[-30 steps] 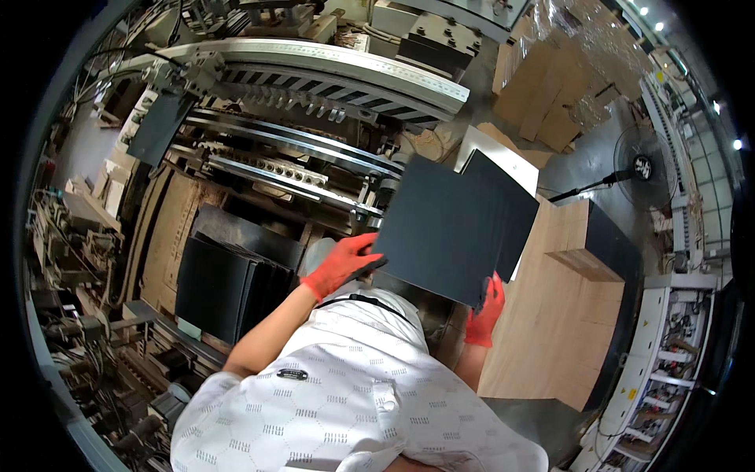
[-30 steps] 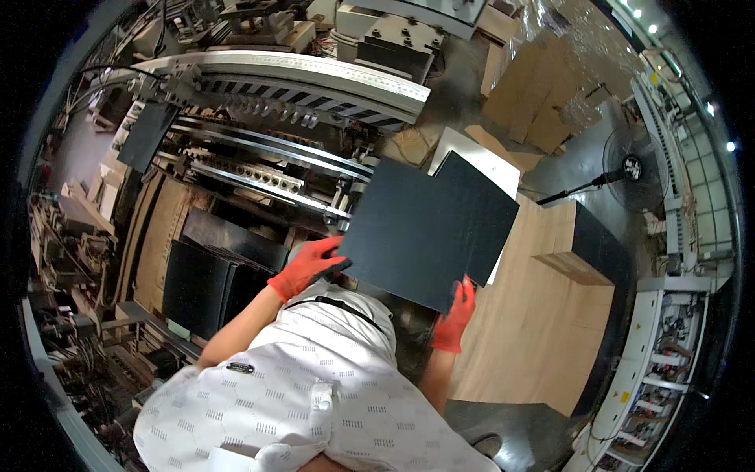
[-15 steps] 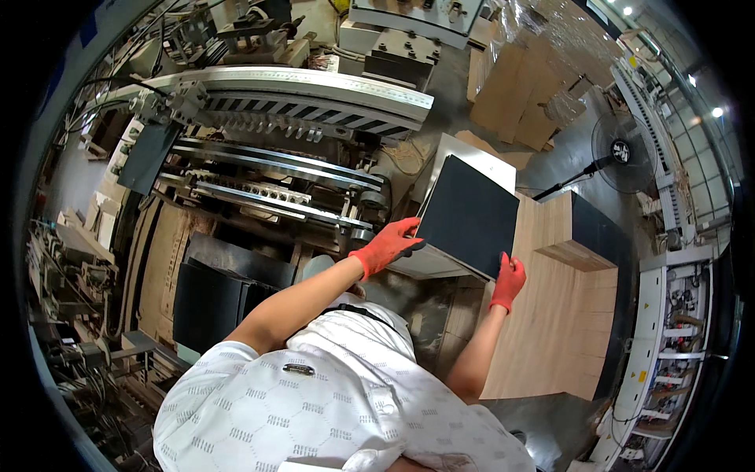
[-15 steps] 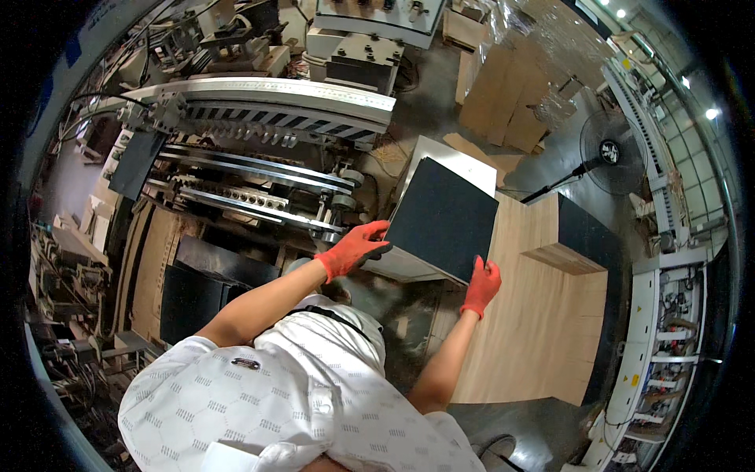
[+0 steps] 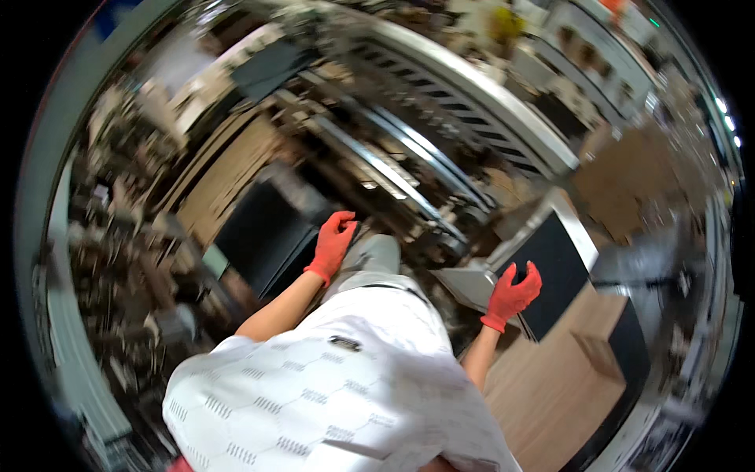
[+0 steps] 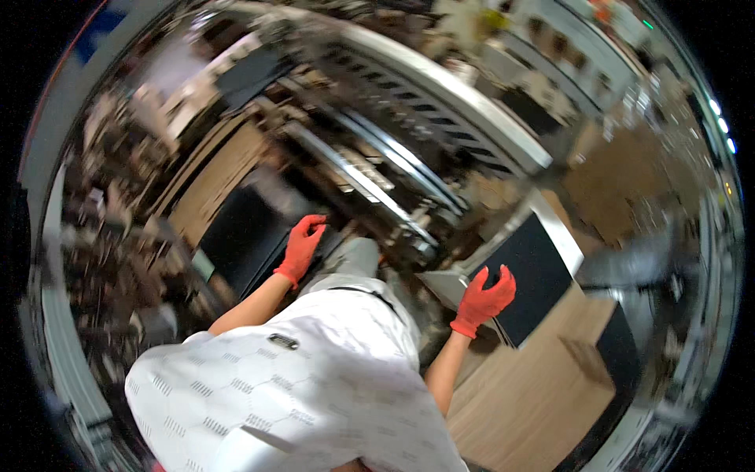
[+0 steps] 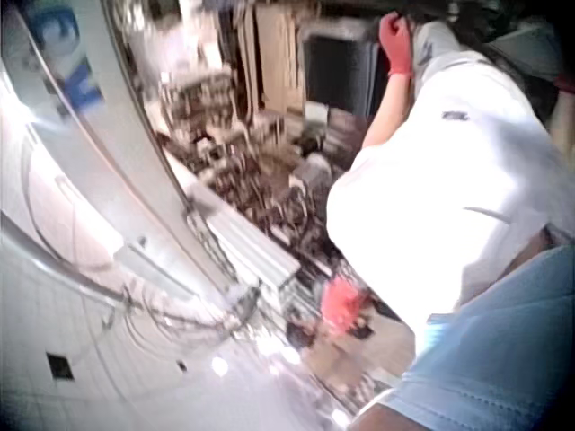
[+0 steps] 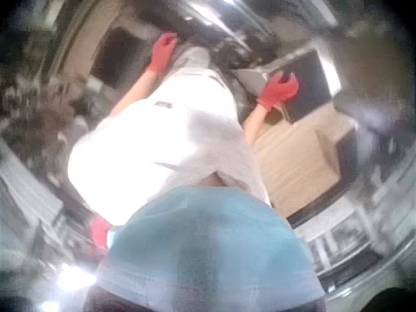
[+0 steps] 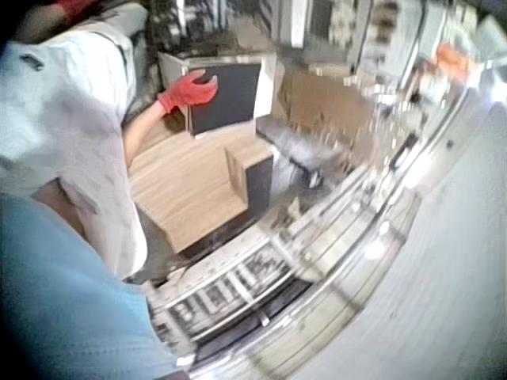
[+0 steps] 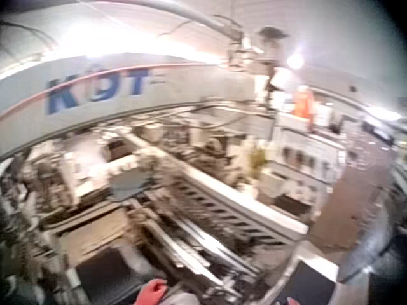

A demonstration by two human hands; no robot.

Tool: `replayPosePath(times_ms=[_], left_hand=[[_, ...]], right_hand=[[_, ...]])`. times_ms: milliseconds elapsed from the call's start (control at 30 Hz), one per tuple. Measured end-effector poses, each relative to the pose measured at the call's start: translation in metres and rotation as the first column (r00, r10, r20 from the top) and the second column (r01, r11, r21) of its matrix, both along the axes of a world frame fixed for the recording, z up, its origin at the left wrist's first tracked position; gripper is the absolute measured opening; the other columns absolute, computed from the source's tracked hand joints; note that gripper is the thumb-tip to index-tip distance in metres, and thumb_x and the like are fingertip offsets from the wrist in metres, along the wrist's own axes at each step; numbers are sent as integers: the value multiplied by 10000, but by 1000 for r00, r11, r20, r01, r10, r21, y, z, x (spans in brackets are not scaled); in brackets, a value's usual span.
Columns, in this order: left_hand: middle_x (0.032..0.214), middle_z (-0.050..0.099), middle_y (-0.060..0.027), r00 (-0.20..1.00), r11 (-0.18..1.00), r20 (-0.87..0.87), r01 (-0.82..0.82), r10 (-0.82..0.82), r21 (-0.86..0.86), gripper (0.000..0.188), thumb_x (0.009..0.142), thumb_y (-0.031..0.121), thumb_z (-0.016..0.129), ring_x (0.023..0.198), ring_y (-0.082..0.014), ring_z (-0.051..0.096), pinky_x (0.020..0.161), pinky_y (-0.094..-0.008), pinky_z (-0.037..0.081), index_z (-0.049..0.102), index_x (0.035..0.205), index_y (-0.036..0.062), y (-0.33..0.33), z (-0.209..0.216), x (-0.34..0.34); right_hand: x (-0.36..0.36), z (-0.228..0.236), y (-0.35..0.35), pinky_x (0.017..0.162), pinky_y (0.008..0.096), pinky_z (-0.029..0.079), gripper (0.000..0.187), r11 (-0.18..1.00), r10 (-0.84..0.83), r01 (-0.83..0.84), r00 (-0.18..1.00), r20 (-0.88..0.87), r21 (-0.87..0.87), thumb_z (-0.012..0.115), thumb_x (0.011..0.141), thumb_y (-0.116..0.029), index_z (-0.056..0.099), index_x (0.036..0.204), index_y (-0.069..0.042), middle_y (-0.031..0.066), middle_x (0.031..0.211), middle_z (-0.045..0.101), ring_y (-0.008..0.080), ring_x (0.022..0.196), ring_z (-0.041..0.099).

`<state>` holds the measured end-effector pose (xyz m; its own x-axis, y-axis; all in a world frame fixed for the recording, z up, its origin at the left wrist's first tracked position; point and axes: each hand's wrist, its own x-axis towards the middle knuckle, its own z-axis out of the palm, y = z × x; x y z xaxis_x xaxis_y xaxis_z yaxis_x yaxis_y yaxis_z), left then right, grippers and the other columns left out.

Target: The person, wearing red gloves, picks up dark wood panels from a stack and feeds them one by one into an industrial woodworking machine for processing, then places them onto another stack.

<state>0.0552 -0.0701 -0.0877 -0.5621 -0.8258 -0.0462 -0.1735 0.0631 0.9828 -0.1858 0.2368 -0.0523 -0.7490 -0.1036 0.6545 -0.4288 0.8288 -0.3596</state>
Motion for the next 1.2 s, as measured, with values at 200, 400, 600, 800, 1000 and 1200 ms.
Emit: replayPosePath(times_ms=[200, 400, 600, 800, 1000, 1200], left_hand=[[1342, 497, -205, 599, 805, 551, -325, 581, -496, 657, 735, 365, 827, 1252, -364, 464, 1047, -468, 380, 559, 1292, 143, 3, -44, 109], [1522, 273, -255, 172, 708, 830, -628, 530, -323, 796, 647, 483, 871, 1346, -473, 352, 1090, -535, 335, 499, 1320, 278, 6, -61, 194], [1279, 557, -215, 467, 760, 664, -601, 585, -248, 763, 569, 460, 918, 1199, -428, 545, 980, -496, 464, 575, 1212, 234, -14, -117, 276], [1165, 665, -206, 637, 805, 524, -563, 566, -186, 658, 617, 291, 941, 1102, -335, 640, 933, -410, 515, 623, 1144, 59, -24, -132, 313], [1162, 683, -175, 578, 724, 508, -675, 639, -143, 693, 658, 265, 903, 1069, -315, 659, 918, -399, 520, 618, 1241, 22, -55, -170, 319], [954, 705, -112, 549, 653, 430, -744, 717, -140, 497, 876, 380, 730, 800, -228, 661, 721, -389, 514, 658, 1172, -12, -30, -224, 412]], right_hand=[[20, 36, -134, 976, 472, 448, 370, 607, 792, -791, 592, 152, -84, 704, 880, -212, 603, 1199, -52, 181, 1210, 603, 380, 1141, 563], [17, 14, -212, 878, 481, 511, 527, 478, 596, -860, 466, 654, 177, 699, 858, -350, 561, 1299, -96, 202, 1161, 670, 387, 1075, 633], [8, -5, -227, 819, 519, 520, 361, 499, 563, -837, 511, 649, 226, 647, 869, -357, 623, 1097, -78, 177, 1020, 713, 401, 985, 660], [8, -10, -228, 821, 528, 528, 394, 515, 564, -829, 519, 642, 218, 655, 881, -367, 614, 1143, -76, 194, 1034, 709, 404, 985, 665], [0, -8, -220, 832, 517, 534, 474, 515, 563, -818, 547, 619, 255, 658, 884, -392, 601, 1250, -96, 190, 1085, 706, 385, 1004, 670], [13, -19, -229, 853, 525, 523, 501, 479, 648, -864, 467, 602, 155, 667, 884, -399, 588, 1272, -93, 193, 1124, 695, 395, 1032, 657]])
